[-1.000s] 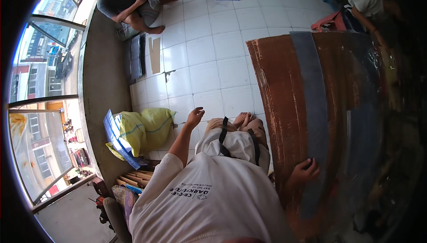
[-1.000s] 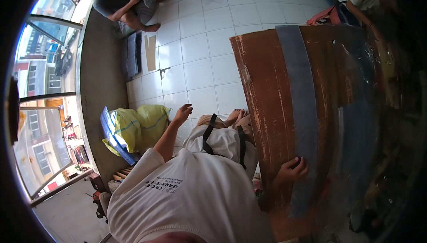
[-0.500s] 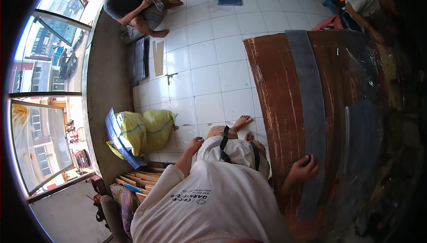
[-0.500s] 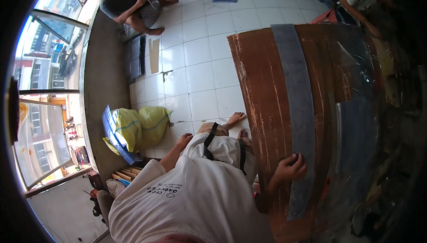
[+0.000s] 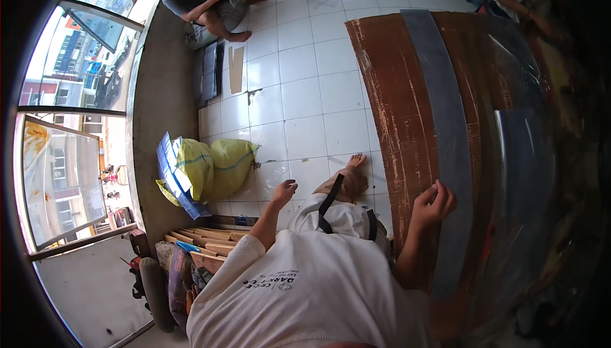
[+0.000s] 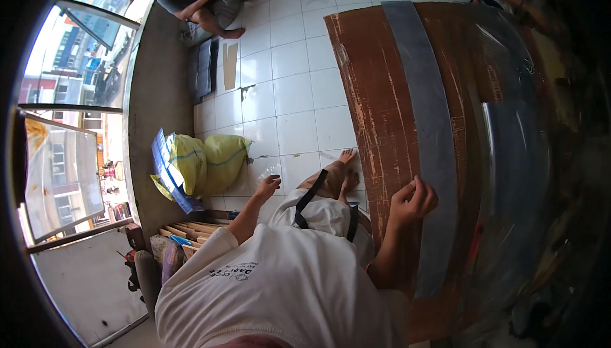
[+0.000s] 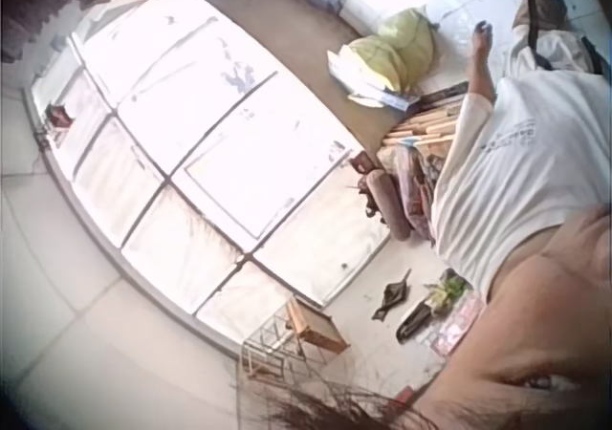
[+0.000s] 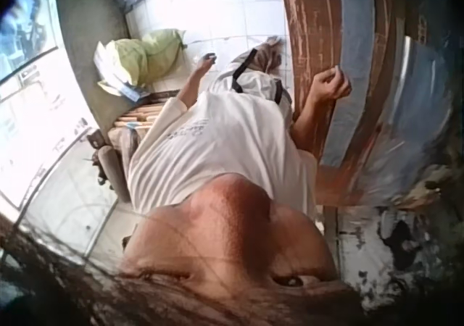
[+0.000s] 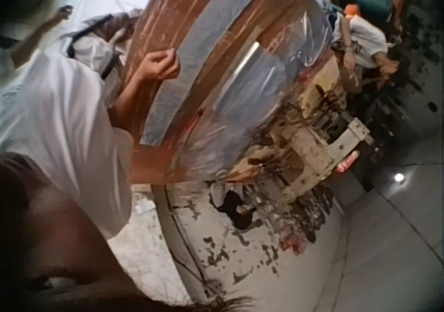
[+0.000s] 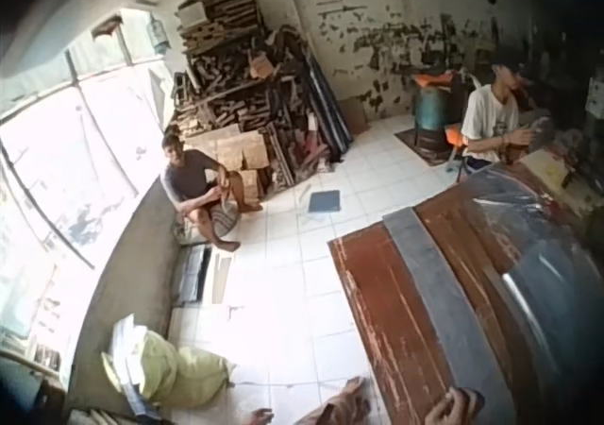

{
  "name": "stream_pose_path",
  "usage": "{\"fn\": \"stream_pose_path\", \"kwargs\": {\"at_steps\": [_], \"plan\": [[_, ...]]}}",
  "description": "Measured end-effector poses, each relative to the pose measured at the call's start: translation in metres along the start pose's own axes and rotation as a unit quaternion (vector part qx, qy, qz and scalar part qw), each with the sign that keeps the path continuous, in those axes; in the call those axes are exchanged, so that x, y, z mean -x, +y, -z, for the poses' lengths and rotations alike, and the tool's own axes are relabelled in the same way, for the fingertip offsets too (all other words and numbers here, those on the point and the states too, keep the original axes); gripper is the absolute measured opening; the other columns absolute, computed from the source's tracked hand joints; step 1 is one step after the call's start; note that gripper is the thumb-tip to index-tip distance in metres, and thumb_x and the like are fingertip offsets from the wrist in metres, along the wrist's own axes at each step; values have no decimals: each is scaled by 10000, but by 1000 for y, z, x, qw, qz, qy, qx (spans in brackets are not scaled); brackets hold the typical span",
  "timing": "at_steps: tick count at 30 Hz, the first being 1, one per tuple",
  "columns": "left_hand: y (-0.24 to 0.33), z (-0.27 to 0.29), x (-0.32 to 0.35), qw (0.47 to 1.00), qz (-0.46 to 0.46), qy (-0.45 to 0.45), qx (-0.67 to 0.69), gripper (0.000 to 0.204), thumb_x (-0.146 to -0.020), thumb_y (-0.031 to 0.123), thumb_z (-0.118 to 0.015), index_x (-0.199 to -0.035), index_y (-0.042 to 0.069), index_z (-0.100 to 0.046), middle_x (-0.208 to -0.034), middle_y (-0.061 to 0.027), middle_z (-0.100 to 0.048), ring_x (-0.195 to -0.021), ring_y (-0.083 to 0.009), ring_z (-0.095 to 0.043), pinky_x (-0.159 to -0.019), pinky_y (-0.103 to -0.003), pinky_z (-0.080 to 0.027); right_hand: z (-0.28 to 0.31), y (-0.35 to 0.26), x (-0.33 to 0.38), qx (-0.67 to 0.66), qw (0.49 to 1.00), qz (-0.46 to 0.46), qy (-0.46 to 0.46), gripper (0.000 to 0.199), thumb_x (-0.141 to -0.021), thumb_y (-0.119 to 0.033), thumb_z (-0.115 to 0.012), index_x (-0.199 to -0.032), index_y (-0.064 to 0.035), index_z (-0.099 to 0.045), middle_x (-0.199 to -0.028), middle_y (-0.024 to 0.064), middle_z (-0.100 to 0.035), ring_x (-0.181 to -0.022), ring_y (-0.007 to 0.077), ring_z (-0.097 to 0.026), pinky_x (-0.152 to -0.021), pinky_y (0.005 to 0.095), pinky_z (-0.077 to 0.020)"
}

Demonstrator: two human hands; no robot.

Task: The person cuts plastic sheets on a table using a utility knife and a ruler. The person then folds and stacks the cut plastic strips, places some onto a bag on the floor, and measures and cuts additional plastic sheets on the table.

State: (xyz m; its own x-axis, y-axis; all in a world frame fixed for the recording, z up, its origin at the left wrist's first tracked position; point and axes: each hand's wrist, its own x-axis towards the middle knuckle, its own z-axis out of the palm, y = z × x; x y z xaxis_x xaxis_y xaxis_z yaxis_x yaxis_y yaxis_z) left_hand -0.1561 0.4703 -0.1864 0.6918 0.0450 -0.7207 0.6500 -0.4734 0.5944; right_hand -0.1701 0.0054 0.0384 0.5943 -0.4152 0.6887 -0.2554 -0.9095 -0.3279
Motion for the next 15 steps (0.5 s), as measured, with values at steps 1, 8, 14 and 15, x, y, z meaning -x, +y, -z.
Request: {"fn": "stream_pose_path", "kwargs": {"at_steps": [1,8,14,15], "plan": [[-19,-5,11,1000,17,9,6,478,-914,312,-624,-1284,12,-582,-1014,-157,-697,-871,-193,-643,-776,-338,-516,6,2,3,0,1000,1,-5,106,-855,-27,-636,-944,-50,-689,-945,92,-636,-859,302,-601,-753,419,-478],[-79,-7,83,979,201,2,-9,497,-886,358,-642,-1266,39,-609,-993,-99,-677,-796,-204,-668,-590,-325,-503,3,9,6,-86,996,15,-23,115,-848,5,-599,-925,-35,-675,-840,109,-643,-781,313,-607,-706,414,-481],[-74,-18,74,987,139,52,65,480,-913,342,-612,-1278,31,-589,-980,-104,-668,-848,-209,-657,-680,-309,-521,4,10,3,-93,995,26,-36,129,-839,7,-583,-931,-36,-664,-814,94,-639,-744,289,-610,-701,409,-477],[-66,-21,67,989,120,47,65,479,-916,336,-608,-1280,24,-585,-996,-114,-671,-872,-209,-655,-723,-313,-522,3,11,3,-97,994,26,-35,121,-841,1,-587,-925,-40,-665,-813,94,-640,-743,291,-610,-697,409,-475]]}}
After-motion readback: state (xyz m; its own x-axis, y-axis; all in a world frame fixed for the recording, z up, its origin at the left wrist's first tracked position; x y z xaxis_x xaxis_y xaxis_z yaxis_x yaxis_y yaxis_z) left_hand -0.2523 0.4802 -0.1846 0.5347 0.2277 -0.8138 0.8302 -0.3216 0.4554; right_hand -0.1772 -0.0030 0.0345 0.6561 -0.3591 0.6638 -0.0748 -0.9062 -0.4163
